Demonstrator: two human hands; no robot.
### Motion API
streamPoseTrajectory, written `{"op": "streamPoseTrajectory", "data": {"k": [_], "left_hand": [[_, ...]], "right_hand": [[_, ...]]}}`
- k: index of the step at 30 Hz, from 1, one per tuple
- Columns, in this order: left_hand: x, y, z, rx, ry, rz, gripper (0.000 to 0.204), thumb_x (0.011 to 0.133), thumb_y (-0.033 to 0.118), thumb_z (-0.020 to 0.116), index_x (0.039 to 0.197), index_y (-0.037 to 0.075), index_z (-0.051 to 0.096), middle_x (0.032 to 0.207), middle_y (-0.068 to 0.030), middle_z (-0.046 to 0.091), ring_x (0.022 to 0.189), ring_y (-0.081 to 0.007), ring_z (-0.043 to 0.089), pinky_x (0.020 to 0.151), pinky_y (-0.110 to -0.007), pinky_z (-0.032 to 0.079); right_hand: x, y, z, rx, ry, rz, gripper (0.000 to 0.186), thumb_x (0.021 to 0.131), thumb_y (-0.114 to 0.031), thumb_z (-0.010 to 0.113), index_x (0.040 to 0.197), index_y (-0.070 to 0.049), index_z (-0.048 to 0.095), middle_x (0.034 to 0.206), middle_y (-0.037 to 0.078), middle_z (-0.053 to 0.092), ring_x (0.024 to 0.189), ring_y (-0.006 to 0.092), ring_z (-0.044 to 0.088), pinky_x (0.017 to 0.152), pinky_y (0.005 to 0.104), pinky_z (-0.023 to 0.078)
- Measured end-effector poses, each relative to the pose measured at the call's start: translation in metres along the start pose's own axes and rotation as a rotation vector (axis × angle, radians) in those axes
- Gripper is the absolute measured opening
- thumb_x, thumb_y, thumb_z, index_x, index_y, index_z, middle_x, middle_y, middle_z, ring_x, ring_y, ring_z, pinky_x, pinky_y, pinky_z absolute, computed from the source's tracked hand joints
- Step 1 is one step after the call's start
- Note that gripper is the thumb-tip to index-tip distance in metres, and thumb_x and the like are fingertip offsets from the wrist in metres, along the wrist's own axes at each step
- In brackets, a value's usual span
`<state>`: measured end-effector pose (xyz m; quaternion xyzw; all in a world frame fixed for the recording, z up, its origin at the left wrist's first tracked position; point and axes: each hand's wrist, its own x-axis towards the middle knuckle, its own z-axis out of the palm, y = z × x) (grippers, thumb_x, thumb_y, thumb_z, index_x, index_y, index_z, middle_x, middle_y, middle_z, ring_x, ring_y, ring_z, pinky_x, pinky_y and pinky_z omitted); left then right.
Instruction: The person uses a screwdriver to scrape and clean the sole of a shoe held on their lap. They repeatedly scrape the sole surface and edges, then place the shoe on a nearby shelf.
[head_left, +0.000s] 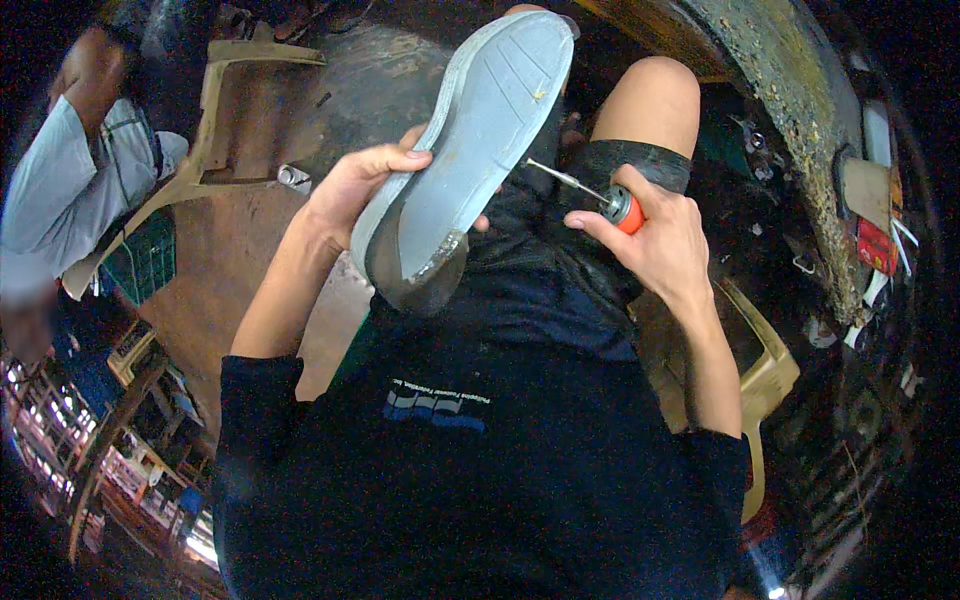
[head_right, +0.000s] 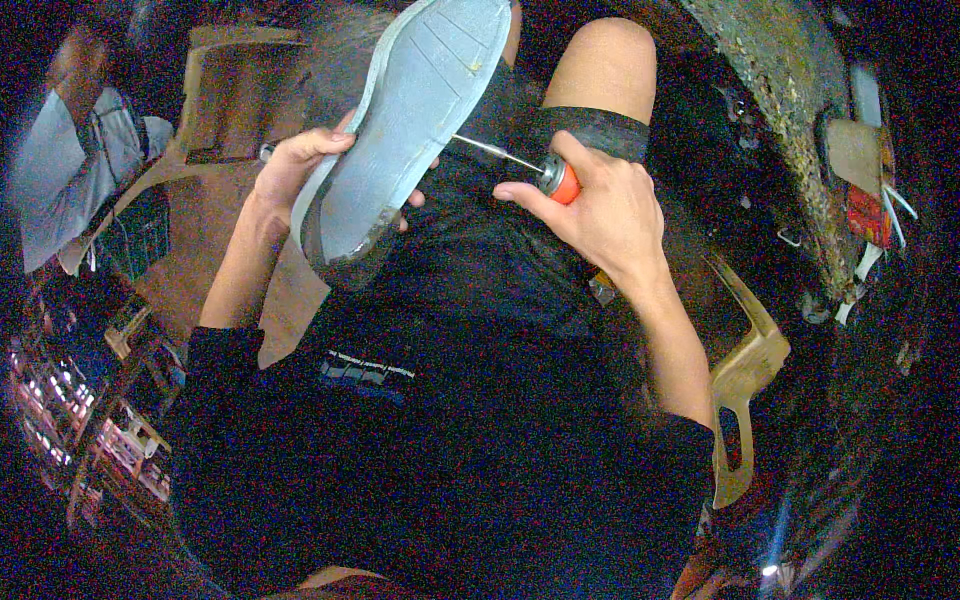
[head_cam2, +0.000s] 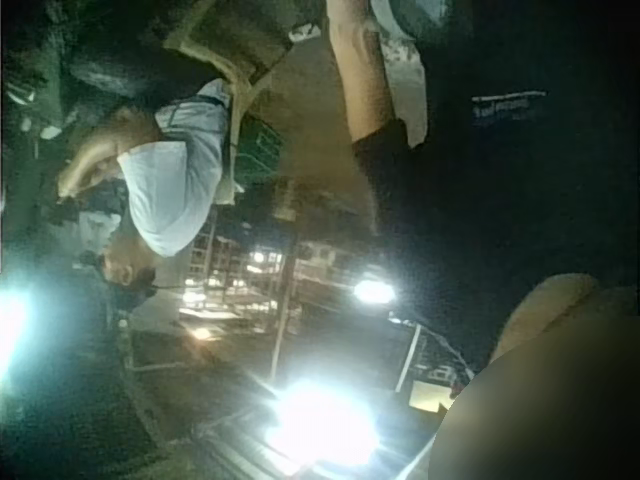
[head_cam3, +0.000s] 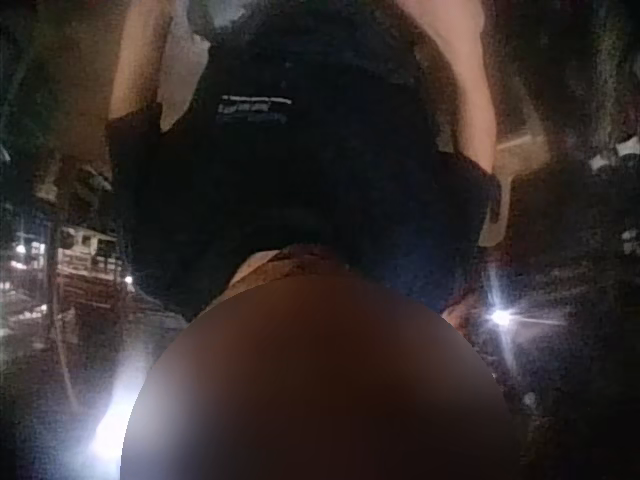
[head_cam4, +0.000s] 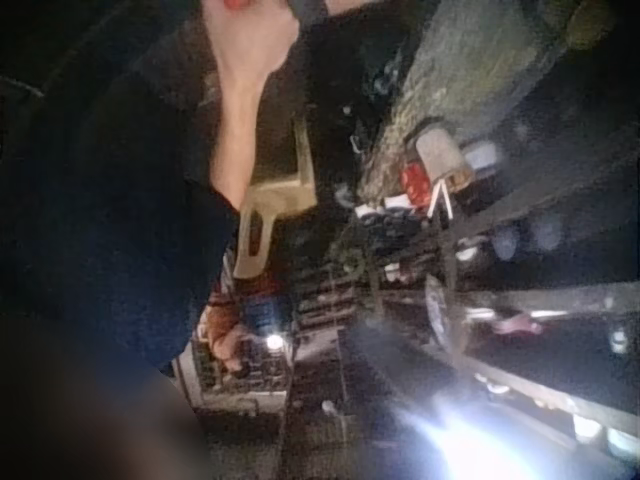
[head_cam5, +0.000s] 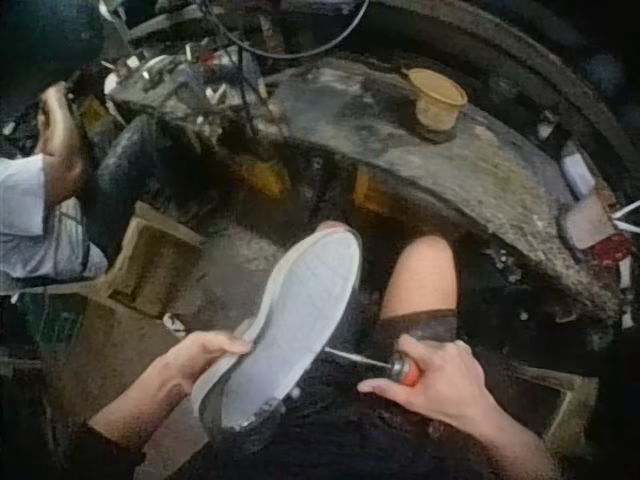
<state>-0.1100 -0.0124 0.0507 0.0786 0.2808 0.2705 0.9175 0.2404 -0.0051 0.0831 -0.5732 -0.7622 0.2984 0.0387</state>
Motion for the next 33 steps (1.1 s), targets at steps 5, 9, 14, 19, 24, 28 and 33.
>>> {"op": "streamPoseTrajectory", "data": {"k": [5,9,14,19,24,28,33], "left_hand": [[-0.024,-0.003,0.013,-0.049,0.222,-0.13,0.077,0.109,0.035,0.067,0.174,0.01,0.035,0.156,-0.0225,0.06,0.122,-0.0453,0.073,0.106,-0.055,0.061],[-0.027,0.017,0.024,0.22,0.22,-0.029,0.084,0.107,0.041,0.071,0.174,0.005,0.036,0.153,-0.0196,0.063,0.124,-0.0329,0.072,0.107,-0.044,0.06],[0.016,0.038,0.028,0.675,0.305,0.154,0.085,0.106,0.052,0.072,0.17,0.004,0.044,0.158,-0.0169,0.062,0.133,-0.0252,0.068,0.114,-0.039,0.054],[0.043,0.045,0.022,0.751,0.192,0.095,0.085,0.107,0.056,0.069,0.168,0.001,0.047,0.155,-0.0167,0.063,0.132,-0.0245,0.068,0.112,-0.038,0.055],[0.044,0.049,0.016,0.769,0.2,0.051,0.085,0.107,0.055,0.069,0.168,0.001,0.046,0.153,-0.0149,0.064,0.125,-0.0202,0.07,0.101,-0.032,0.059],[0.046,0.052,0.017,0.739,0.097,0.021,0.075,0.107,0.054,0.068,0.16,0.002,0.053,0.143,-0.0111,0.066,0.12,-0.0166,0.07,0.097,-0.03,0.059],[0.048,0.041,0.018,0.73,0.165,0.103,0.057,0.108,0.052,0.068,0.142,0.007,0.068,0.124,-0.0042,0.071,0.11,-0.0109,0.07,0.092,-0.027,0.058]], "right_hand": [[-0.006,-0.005,-0.001,-0.052,0.054,-0.114,0.066,0.082,-0.069,0.09,0.094,-0.008,0.068,0.067,0.016,0.065,0.069,0.0442,0.071,0.063,0.0492,0.056],[-0.005,-0.011,-0.003,-0.078,0.085,-0.223,0.066,0.081,-0.071,0.089,0.092,-0.009,0.067,0.067,0.014,0.064,0.065,0.0397,0.072,0.06,0.0465,0.055],[0.017,-0.016,0.0,-0.25,0.091,-0.318,0.07,0.084,-0.083,0.077,0.099,-0.015,0.067,0.071,0.013,0.069,0.061,0.0396,0.073,0.052,0.0505,0.057],[0.026,-0.021,0.003,-0.334,-0.034,-0.274,0.069,0.09,-0.084,0.069,0.106,-0.017,0.069,0.075,0.018,0.073,0.066,0.0429,0.076,0.054,0.0542,0.059],[0.04,-0.026,0.008,-0.391,-0.089,-0.213,0.073,0.091,-0.086,0.066,0.112,-0.016,0.07,0.08,0.02,0.077,0.071,0.0441,0.078,0.058,0.0551,0.062],[0.043,-0.028,0.01,-0.37,-0.092,-0.222,0.072,0.091,-0.085,0.067,0.112,-0.016,0.071,0.081,0.02,0.077,0.072,0.0433,0.078,0.06,0.0552,0.063],[0.041,-0.028,0.009,-0.365,-0.128,-0.255,0.07,0.092,-0.083,0.068,0.113,-0.016,0.072,0.082,0.02,0.077,0.071,0.0424,0.078,0.06,0.055,0.063]]}}
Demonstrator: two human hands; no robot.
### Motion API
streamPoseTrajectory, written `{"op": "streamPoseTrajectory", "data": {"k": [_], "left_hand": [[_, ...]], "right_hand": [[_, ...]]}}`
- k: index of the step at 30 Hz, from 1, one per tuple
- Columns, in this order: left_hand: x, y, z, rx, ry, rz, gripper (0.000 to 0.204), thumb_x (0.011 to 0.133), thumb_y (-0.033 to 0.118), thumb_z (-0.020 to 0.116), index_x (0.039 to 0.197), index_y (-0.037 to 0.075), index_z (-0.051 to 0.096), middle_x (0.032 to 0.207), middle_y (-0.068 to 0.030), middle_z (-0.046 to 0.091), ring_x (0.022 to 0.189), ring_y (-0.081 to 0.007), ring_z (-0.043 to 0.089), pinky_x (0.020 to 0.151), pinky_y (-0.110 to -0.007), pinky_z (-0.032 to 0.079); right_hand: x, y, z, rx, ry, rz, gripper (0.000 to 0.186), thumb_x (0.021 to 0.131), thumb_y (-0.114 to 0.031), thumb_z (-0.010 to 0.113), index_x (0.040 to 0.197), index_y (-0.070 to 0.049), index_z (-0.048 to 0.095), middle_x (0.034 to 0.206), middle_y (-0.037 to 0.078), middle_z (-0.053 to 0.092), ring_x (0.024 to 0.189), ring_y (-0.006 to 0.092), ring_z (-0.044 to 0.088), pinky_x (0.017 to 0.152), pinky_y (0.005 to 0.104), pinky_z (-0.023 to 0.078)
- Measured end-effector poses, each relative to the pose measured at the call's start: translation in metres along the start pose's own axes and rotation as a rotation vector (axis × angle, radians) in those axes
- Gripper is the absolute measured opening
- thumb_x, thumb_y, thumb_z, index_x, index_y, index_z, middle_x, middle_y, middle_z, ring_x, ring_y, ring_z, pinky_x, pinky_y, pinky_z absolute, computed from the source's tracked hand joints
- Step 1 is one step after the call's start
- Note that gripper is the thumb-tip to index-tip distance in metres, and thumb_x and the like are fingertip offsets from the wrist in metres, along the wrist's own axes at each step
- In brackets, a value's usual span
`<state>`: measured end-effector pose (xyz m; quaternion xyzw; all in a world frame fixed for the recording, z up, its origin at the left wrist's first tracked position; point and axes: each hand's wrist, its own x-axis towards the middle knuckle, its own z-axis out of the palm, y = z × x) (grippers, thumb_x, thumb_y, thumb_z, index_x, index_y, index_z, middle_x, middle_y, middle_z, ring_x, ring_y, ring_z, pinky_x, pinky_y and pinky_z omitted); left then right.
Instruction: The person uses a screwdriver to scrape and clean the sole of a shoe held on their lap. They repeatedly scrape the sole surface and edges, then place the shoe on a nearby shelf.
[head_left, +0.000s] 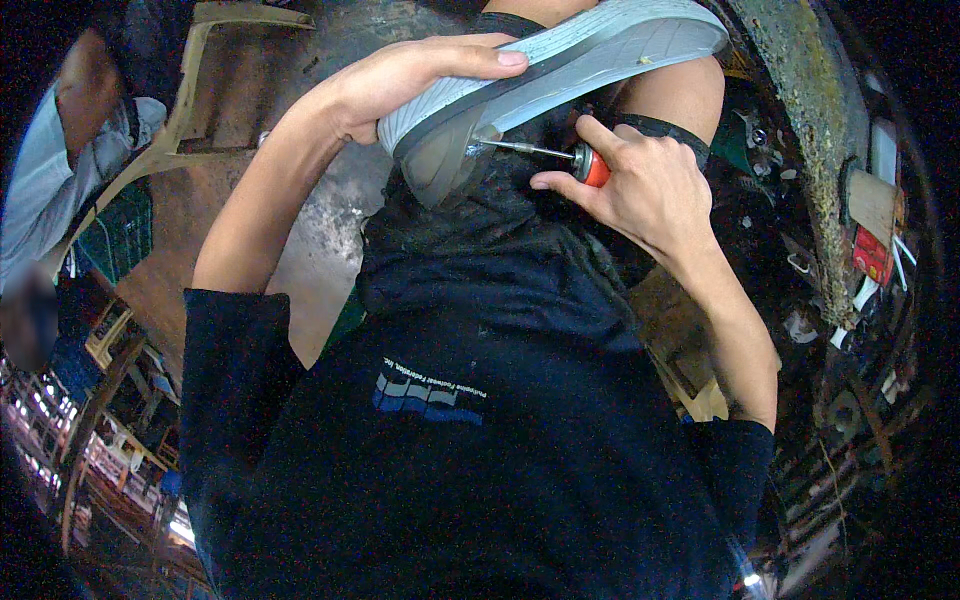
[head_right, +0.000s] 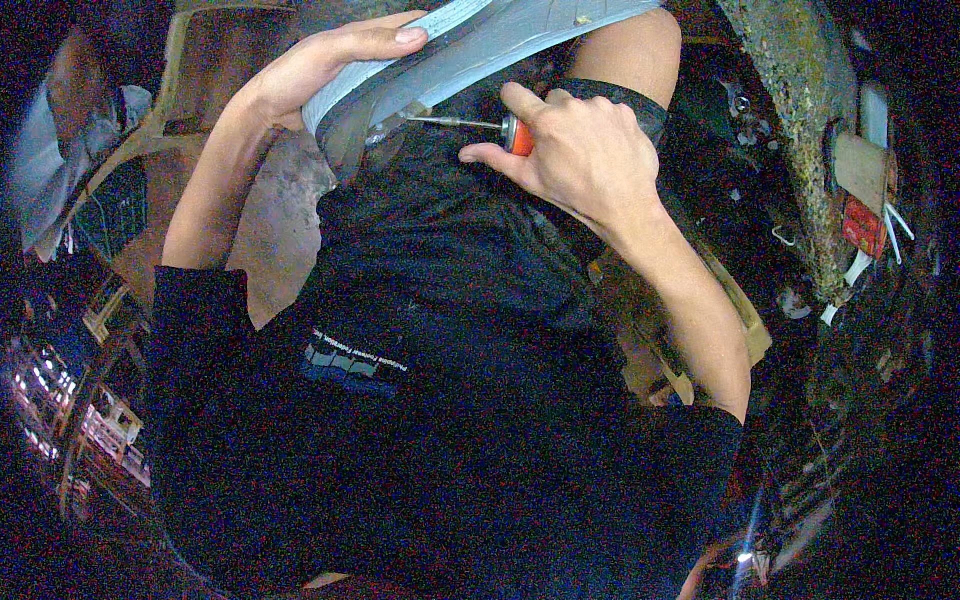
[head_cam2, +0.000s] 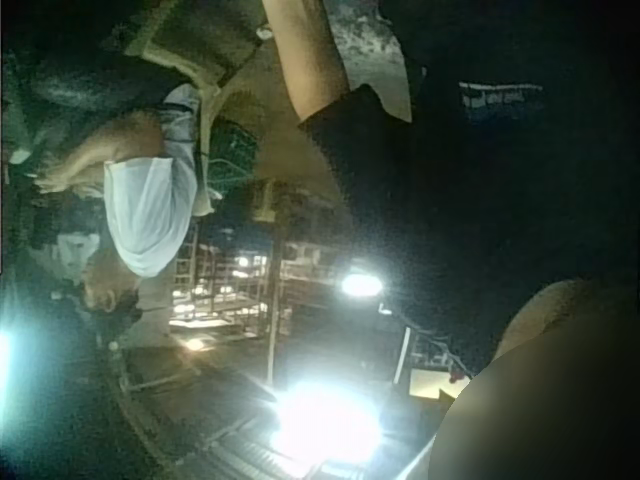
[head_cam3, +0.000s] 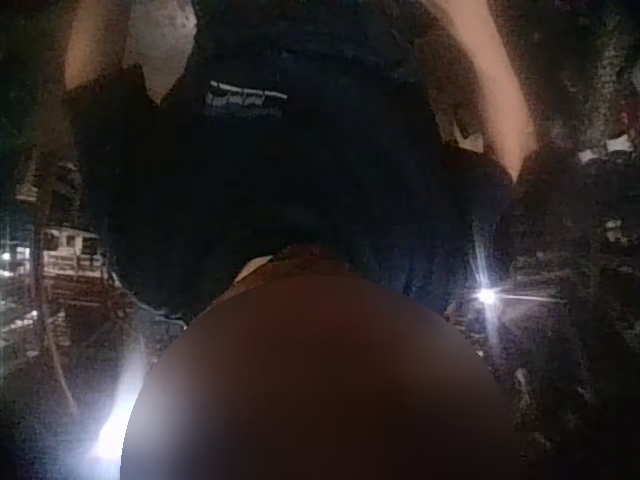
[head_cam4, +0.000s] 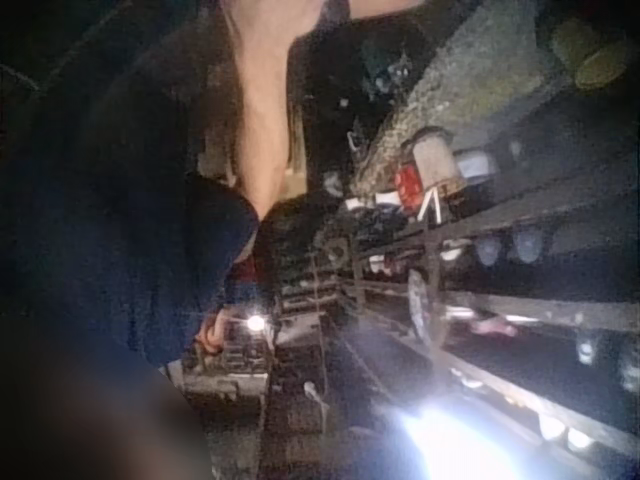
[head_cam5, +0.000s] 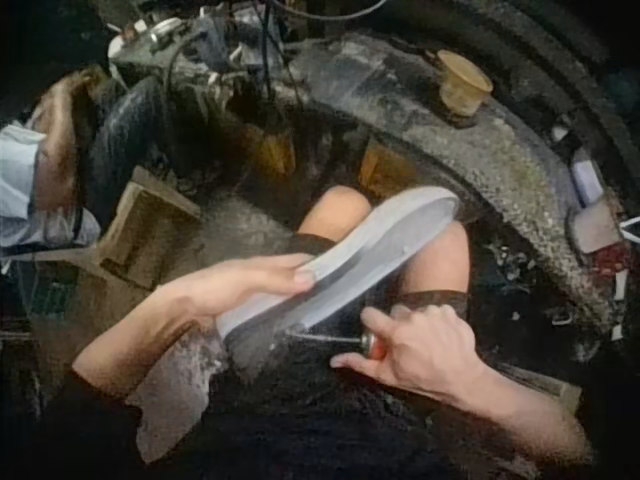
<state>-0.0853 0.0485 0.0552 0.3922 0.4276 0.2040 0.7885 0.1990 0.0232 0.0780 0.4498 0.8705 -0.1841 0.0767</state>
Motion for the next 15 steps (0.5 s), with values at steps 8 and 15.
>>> {"op": "streamPoseTrajectory", "data": {"k": [8,15], "left_hand": [[0.011,-0.008,-0.001,-0.032,-0.081,0.041,0.06,0.108,0.052,0.069,0.144,0.004,0.067,0.125,-0.0048,0.071,0.113,-0.0111,0.07,0.095,-0.029,0.059],[0.008,-0.006,-0.006,-0.038,-0.115,0.032,0.072,0.106,0.052,0.072,0.157,0.003,0.06,0.139,-0.0107,0.071,0.123,-0.0161,0.069,0.099,-0.029,0.058]], "right_hand": [[-0.001,-0.007,0.003,0.005,0.015,-0.04,0.069,0.092,-0.083,0.068,0.111,-0.016,0.072,0.081,0.018,0.076,0.068,0.0413,0.077,0.058,0.0524,0.063],[0.0,0.002,-0.001,-0.012,0.035,-0.014,0.068,0.093,-0.081,0.068,0.109,-0.015,0.073,0.075,0.018,0.076,0.069,0.0417,0.078,0.061,0.0542,0.063]]}}
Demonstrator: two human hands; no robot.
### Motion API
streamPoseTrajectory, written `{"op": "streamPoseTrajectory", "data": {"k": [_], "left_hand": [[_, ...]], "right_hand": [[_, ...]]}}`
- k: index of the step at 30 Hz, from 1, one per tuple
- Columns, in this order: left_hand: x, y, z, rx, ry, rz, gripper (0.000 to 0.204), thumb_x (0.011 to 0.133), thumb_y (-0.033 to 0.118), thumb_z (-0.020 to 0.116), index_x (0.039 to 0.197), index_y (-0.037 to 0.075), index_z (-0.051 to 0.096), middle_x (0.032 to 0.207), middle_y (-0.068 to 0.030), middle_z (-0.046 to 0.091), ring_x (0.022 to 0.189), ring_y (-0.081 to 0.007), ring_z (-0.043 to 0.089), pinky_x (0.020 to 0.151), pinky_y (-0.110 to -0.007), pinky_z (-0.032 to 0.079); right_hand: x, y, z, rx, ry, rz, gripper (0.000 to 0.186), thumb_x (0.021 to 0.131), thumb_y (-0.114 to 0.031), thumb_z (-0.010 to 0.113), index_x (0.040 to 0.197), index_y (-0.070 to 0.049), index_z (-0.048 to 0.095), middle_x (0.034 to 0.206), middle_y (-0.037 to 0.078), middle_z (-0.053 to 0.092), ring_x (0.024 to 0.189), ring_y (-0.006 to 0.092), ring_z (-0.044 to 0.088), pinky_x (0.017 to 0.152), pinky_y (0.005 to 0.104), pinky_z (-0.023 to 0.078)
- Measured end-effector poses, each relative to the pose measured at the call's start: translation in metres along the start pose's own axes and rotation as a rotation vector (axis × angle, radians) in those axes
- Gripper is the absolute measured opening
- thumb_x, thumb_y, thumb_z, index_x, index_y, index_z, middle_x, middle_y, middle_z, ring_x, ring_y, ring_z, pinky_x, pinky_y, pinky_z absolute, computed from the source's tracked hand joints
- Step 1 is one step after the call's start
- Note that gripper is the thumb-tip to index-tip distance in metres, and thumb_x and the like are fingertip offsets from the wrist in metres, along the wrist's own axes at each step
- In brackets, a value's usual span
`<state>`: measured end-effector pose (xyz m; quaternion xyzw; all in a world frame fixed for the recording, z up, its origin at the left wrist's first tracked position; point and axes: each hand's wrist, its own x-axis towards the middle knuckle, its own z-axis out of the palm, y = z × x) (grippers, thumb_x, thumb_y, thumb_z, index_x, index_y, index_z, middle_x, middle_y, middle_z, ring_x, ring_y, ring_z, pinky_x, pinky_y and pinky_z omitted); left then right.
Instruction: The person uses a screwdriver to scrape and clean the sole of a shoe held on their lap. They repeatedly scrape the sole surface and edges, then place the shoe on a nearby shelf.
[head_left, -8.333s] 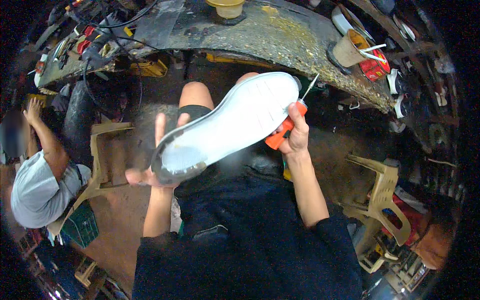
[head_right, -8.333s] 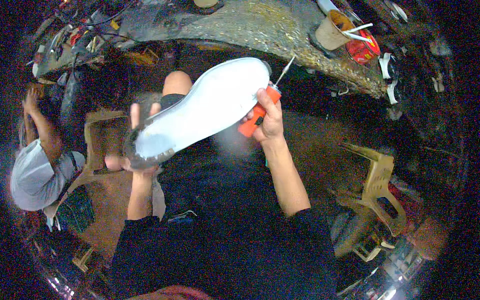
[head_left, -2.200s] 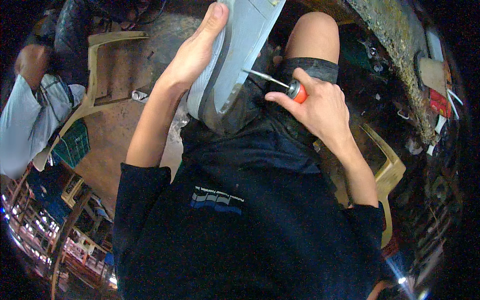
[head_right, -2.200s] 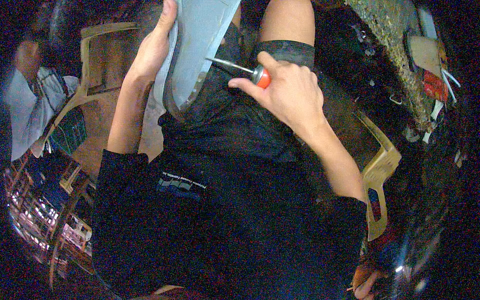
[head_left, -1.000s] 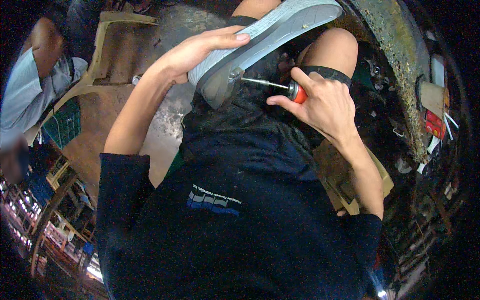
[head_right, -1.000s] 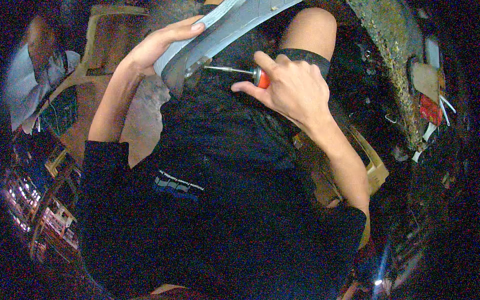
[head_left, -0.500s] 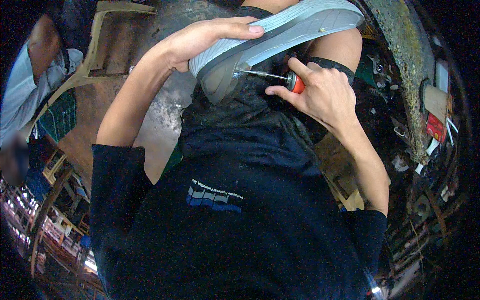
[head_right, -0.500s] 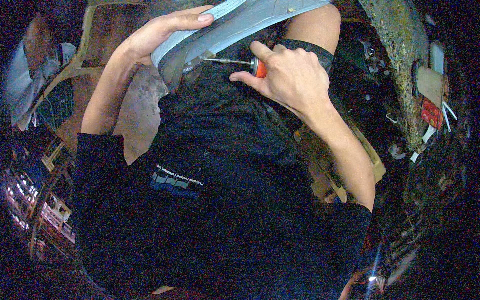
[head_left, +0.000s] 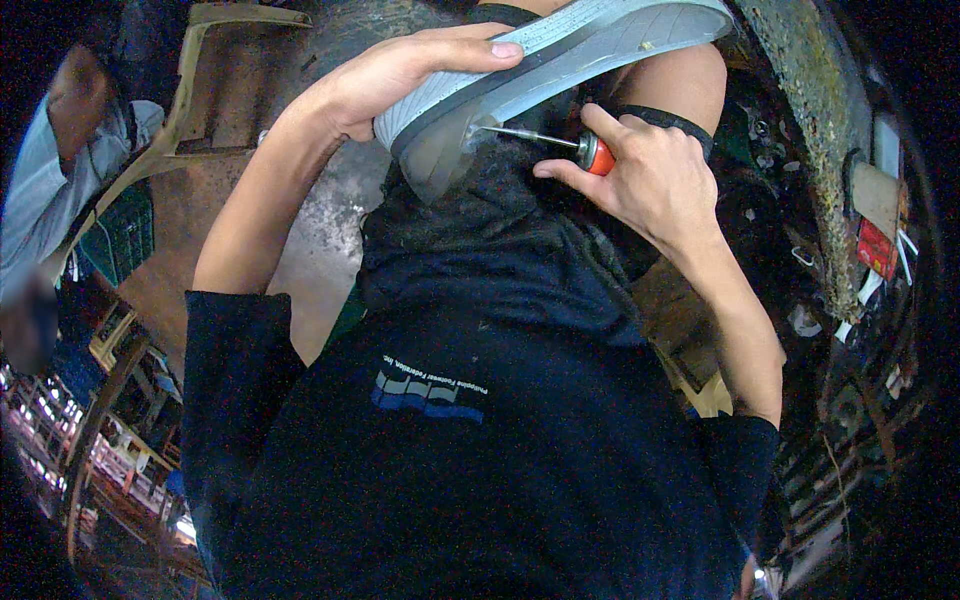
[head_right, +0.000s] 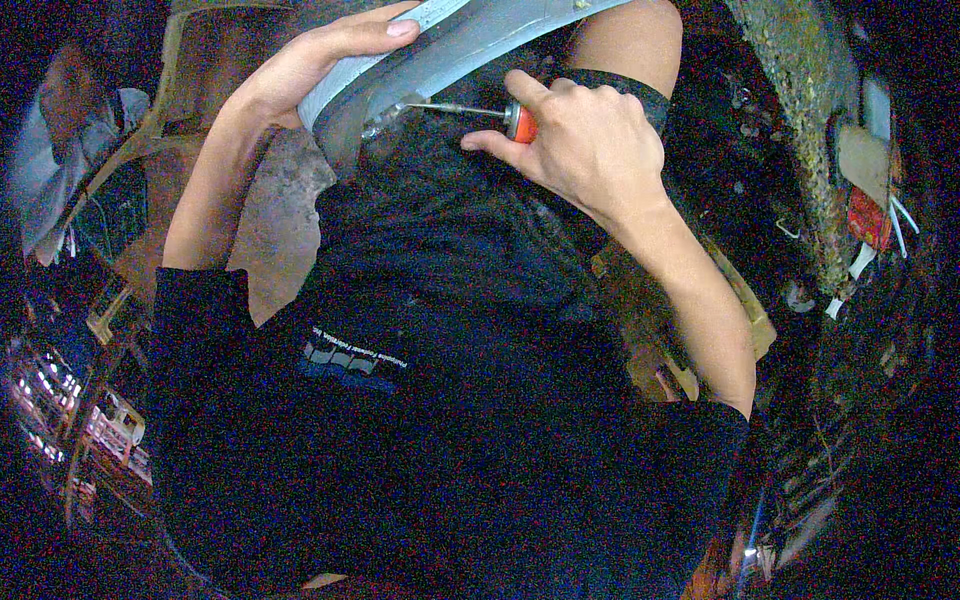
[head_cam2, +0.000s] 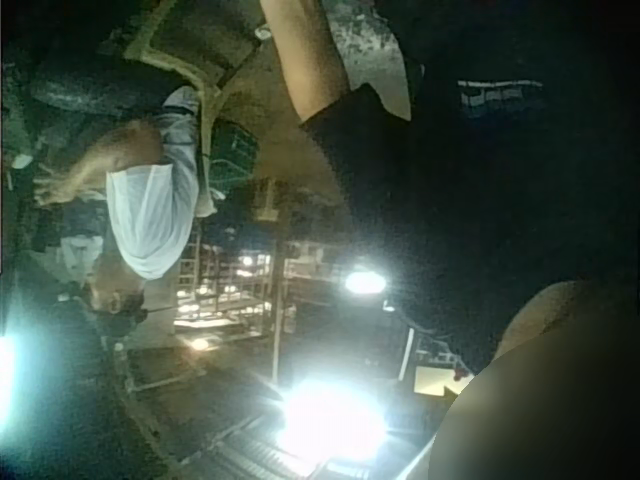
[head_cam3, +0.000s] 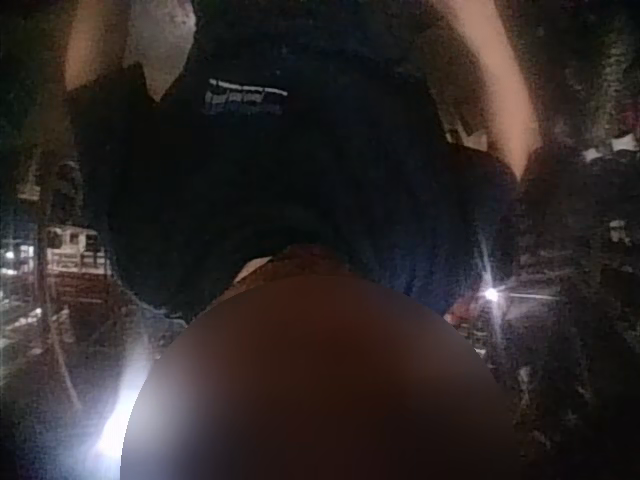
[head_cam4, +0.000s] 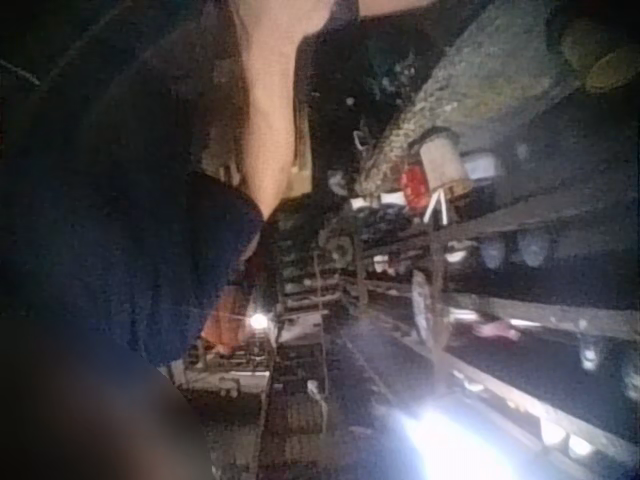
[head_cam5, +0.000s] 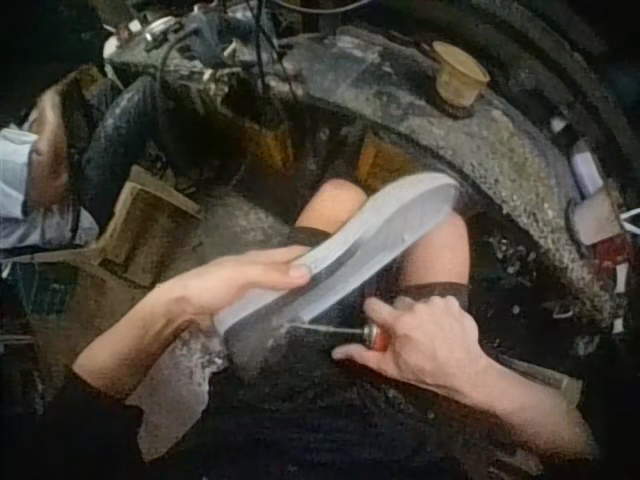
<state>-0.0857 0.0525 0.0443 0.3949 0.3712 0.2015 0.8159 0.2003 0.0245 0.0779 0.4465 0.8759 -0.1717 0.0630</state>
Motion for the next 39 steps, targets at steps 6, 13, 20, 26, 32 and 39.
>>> {"op": "streamPoseTrajectory", "data": {"k": [6,13,20,26,32,39], "left_hand": [[-0.007,-0.009,0.007,0.317,0.207,0.17,0.075,0.105,0.052,0.072,0.16,0.002,0.059,0.152,-0.015,0.067,0.137,-0.0246,0.064,0.118,-0.036,0.048],[-0.01,0.005,0.011,0.327,0.19,0.174,0.078,0.106,0.048,0.071,0.165,0.0,0.052,0.158,-0.0173,0.061,0.144,-0.0269,0.058,0.123,-0.039,0.042],[-0.012,0.023,0.02,0.222,0.186,0.084,0.074,0.108,0.03,0.073,0.168,-0.002,0.045,0.159,-0.0172,0.059,0.145,-0.0247,0.056,0.121,-0.039,0.043],[-0.011,0.025,0.021,0.2,0.163,0.074,0.072,0.108,0.029,0.072,0.168,-0.003,0.046,0.158,-0.017,0.06,0.144,-0.0248,0.058,0.121,-0.039,0.044],[-0.012,0.028,0.023,0.238,0.214,0.119,0.074,0.108,0.03,0.073,0.168,-0.003,0.045,0.159,-0.018,0.059,0.144,-0.0249,0.058,0.12,-0.039,0.044],[-0.01,0.03,0.025,0.35,0.26,0.176,0.075,0.107,0.033,0.073,0.169,-0.001,0.046,0.156,-0.0162,0.06,0.138,-0.0246,0.059,0.116,-0.038,0.046]], "right_hand": [[-0.006,-0.001,-0.002,0.021,-0.058,-0.029,0.07,0.092,-0.082,0.07,0.112,-0.015,0.074,0.073,0.019,0.075,0.067,0.0426,0.077,0.06,0.0544,0.063],[-0.004,-0.001,0.0,0.02,0.014,0.055,0.071,0.09,-0.082,0.071,0.112,-0.015,0.076,0.07,0.02,0.074,0.068,0.0436,0.078,0.06,0.055,0.064],[-0.007,-0.003,-0.005,0.053,0.018,0.091,0.07,0.09,-0.08,0.072,0.112,-0.013,0.077,0.073,0.019,0.075,0.07,0.0433,0.078,0.064,0.0559,0.064],[-0.003,0.0,-0.005,0.07,0.013,0.107,0.073,0.089,-0.08,0.075,0.12,-0.013,0.078,0.072,0.02,0.075,0.073,0.0434,0.078,0.069,0.0542,0.064],[-0.007,-0.004,-0.008,0.067,-0.002,0.073,0.075,0.088,-0.08,0.075,0.121,-0.013,0.078,0.071,0.021,0.074,0.073,0.0436,0.078,0.068,0.0536,0.064],[-0.01,-0.006,-0.009,0.077,-0.031,0.029,0.074,0.089,-0.079,0.074,0.117,-0.011,0.077,0.07,0.021,0.073,0.073,0.0439,0.077,0.069,0.054,0.063]]}}
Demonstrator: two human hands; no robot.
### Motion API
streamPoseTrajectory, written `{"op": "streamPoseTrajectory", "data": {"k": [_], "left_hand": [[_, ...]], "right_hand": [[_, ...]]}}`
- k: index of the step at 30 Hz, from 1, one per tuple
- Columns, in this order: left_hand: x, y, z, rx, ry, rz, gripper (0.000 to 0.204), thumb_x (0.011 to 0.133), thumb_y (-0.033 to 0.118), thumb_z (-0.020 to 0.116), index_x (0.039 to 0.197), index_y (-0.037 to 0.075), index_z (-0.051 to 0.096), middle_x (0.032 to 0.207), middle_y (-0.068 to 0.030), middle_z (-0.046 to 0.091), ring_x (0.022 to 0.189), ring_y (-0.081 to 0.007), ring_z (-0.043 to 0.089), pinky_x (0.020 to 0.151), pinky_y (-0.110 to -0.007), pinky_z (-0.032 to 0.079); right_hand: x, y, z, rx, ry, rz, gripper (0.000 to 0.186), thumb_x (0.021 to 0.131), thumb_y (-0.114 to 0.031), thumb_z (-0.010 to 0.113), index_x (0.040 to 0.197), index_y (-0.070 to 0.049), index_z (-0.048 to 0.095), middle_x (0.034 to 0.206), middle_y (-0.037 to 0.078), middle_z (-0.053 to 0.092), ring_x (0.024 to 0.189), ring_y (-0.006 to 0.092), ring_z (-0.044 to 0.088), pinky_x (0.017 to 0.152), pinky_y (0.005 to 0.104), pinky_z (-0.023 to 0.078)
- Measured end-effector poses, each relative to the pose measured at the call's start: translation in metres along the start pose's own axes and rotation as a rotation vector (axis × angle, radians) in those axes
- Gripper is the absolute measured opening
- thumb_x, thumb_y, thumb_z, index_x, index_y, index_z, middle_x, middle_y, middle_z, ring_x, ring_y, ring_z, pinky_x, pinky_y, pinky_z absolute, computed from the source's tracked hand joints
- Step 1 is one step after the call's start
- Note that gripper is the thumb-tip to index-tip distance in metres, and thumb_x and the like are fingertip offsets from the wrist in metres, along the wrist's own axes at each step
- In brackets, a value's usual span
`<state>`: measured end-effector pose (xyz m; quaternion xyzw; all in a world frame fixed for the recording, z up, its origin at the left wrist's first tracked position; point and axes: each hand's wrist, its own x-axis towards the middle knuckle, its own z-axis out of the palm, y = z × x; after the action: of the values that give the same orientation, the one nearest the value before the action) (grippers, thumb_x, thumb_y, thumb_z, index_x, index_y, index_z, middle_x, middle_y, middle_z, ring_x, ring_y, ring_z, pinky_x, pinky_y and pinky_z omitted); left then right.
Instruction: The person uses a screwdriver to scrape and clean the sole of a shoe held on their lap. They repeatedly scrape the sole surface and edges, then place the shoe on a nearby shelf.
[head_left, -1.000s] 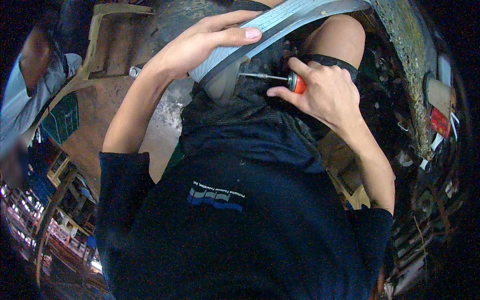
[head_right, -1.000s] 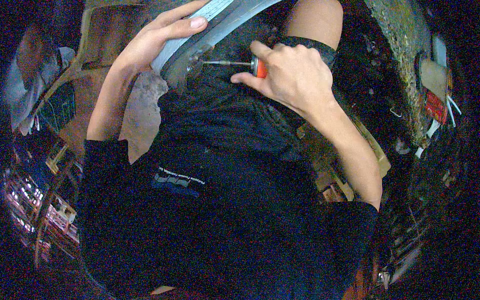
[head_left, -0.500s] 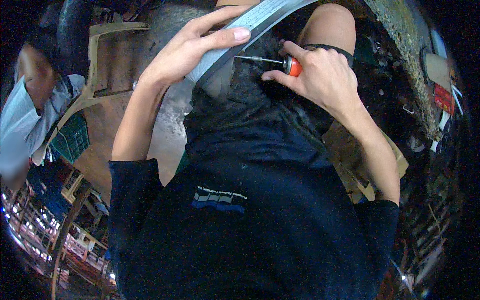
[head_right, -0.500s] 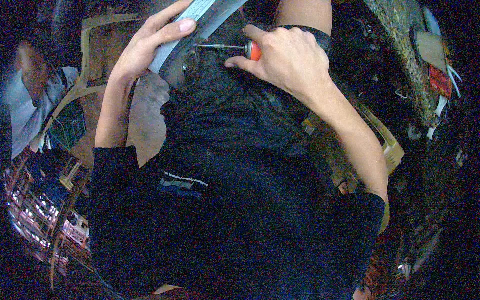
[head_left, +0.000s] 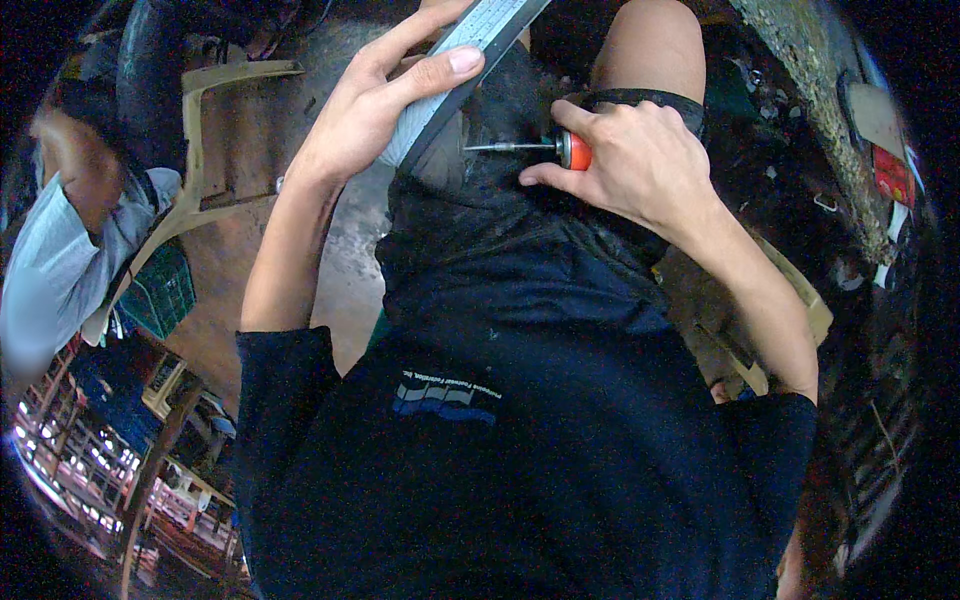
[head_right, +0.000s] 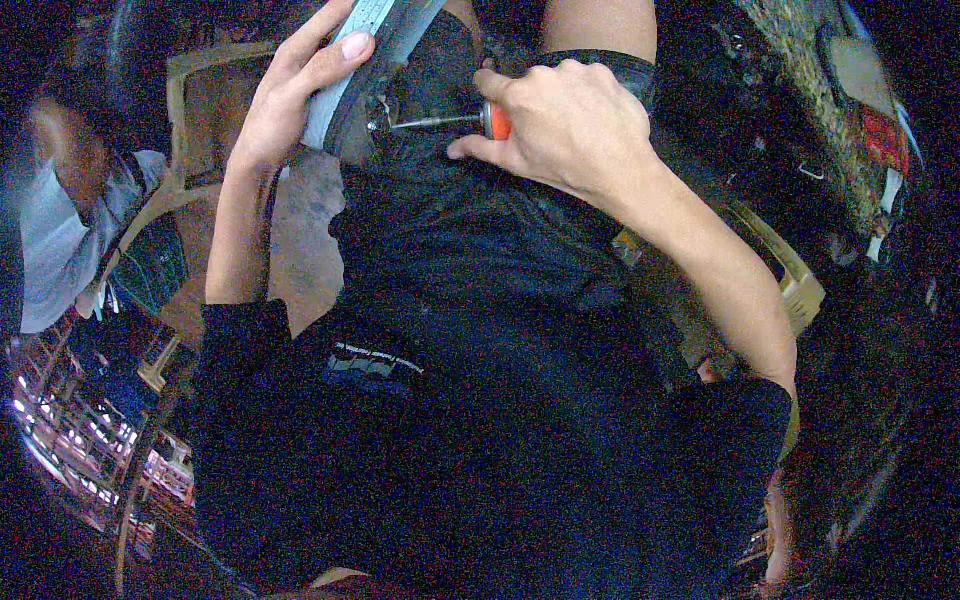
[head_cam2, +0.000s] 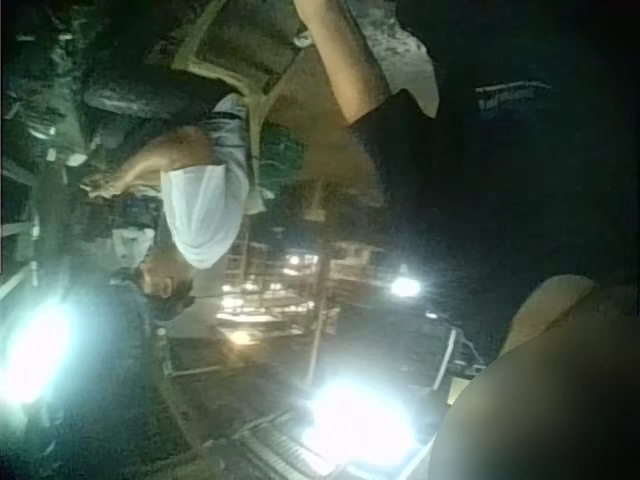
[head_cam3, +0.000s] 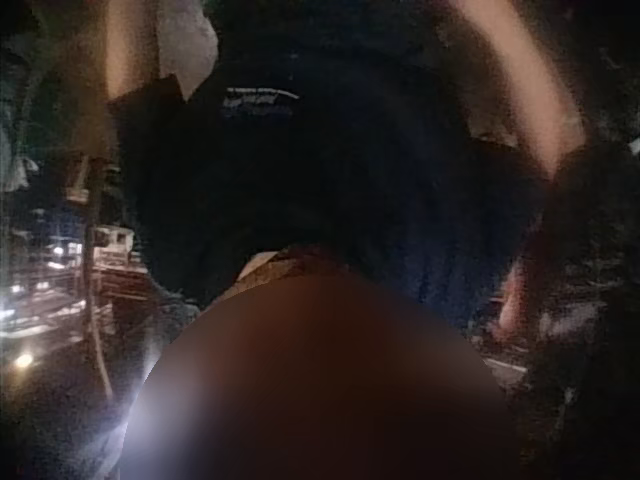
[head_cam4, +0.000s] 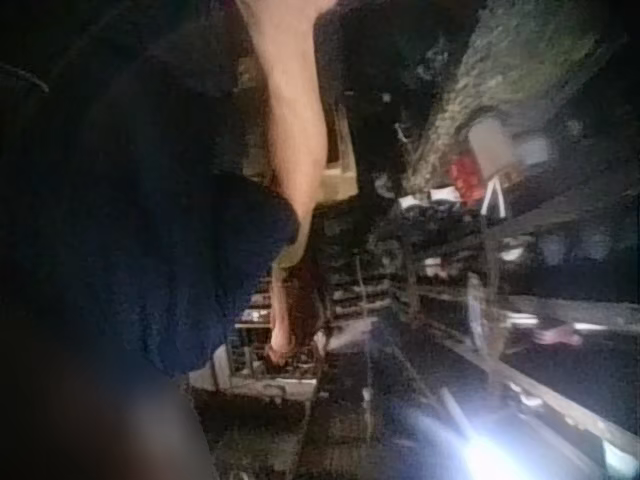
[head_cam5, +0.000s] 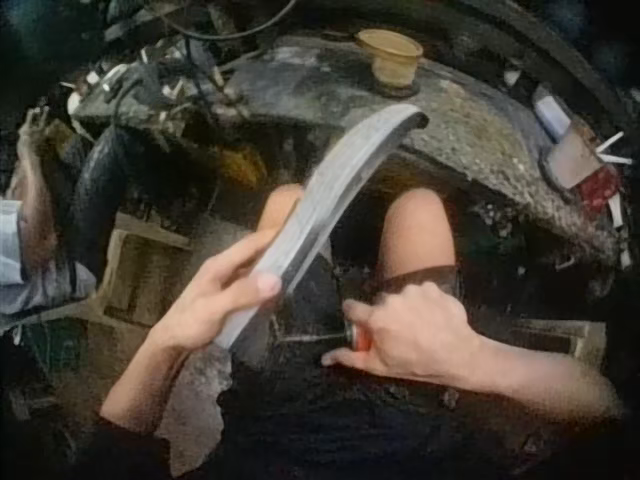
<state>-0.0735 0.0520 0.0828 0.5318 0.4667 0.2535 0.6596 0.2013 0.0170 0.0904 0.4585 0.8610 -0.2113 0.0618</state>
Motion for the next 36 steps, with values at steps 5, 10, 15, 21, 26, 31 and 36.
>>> {"op": "streamPoseTrajectory", "data": {"k": [5,10,15,21,26,31,36], "left_hand": [[0.002,0.004,0.0,-0.035,-0.032,-0.018,0.076,0.107,0.036,0.072,0.169,-0.001,0.046,0.158,-0.0166,0.059,0.139,-0.025,0.059,0.116,-0.038,0.046],[0.004,-0.001,-0.004,-0.056,-0.019,-0.026,0.078,0.107,0.035,0.071,0.169,-0.003,0.044,0.16,-0.0178,0.057,0.143,-0.0269,0.058,0.119,-0.04,0.044],[0.0,-0.018,-0.002,-0.075,0.115,0.097,0.08,0.106,0.036,0.071,0.168,-0.004,0.044,0.161,-0.0181,0.057,0.145,-0.0289,0.056,0.122,-0.042,0.042],[0.0,-0.021,0.006,0.225,0.327,0.29,0.079,0.105,0.045,0.066,0.165,-0.003,0.048,0.153,-0.0162,0.063,0.133,-0.0242,0.063,0.114,-0.036,0.048],[-0.003,-0.021,0.019,0.101,0.462,0.377,0.083,0.099,0.038,0.076,0.165,-0.005,0.048,0.153,-0.0184,0.061,0.139,-0.0273,0.059,0.122,-0.041,0.042],[-0.004,-0.046,0.018,0.05,0.595,0.463,0.09,0.097,0.038,0.073,0.164,-0.01,0.038,0.154,-0.0193,0.056,0.138,-0.0294,0.056,0.121,-0.043,0.041],[-0.007,-0.086,0.019,-0.042,0.705,0.555,0.097,0.1,0.041,0.07,0.176,0.009,0.018,0.164,-0.0228,0.048,0.144,-0.0437,0.056,0.122,-0.061,0.044]], "right_hand": [[0.005,0.005,-0.002,0.032,0.08,0.08,0.074,0.09,-0.08,0.073,0.121,-0.012,0.078,0.072,0.022,0.074,0.076,0.0449,0.078,0.072,0.0554,0.063],[0.008,0.001,0.0,0.032,0.056,0.088,0.063,0.091,-0.071,0.078,0.113,-0.012,0.08,0.08,0.019,0.079,0.078,0.0425,0.08,0.074,0.0559,0.066],[0.003,-0.002,0.001,0.033,0.078,0.08,0.06,0.091,-0.068,0.079,0.111,-0.011,0.079,0.081,0.019,0.079,0.08,0.042,0.081,0.074,0.0545,0.066],[-0.001,-0.003,0.003,0.052,0.071,0.103,0.058,0.092,-0.067,0.079,0.11,-0.011,0.078,0.082,0.019,0.079,0.081,0.0411,0.081,0.071,0.0534,0.066],[-0.006,-0.004,0.006,0.059,0.125,0.141,0.057,0.093,-0.066,0.078,0.11,-0.011,0.077,0.081,0.018,0.079,0.078,0.0398,0.081,0.068,0.0524,0.065],[-0.005,-0.002,0.006,0.153,0.157,0.221,0.056,0.094,-0.065,0.078,0.109,-0.011,0.074,0.083,0.018,0.079,0.077,0.0392,0.081,0.066,0.0517,0.065],[-0.006,-0.002,0.007,0.11,0.131,0.228,0.064,0.097,-0.07,0.072,0.124,-0.012,0.071,0.084,0.019,0.078,0.073,0.0408,0.079,0.064,0.0524,0.065]]}}
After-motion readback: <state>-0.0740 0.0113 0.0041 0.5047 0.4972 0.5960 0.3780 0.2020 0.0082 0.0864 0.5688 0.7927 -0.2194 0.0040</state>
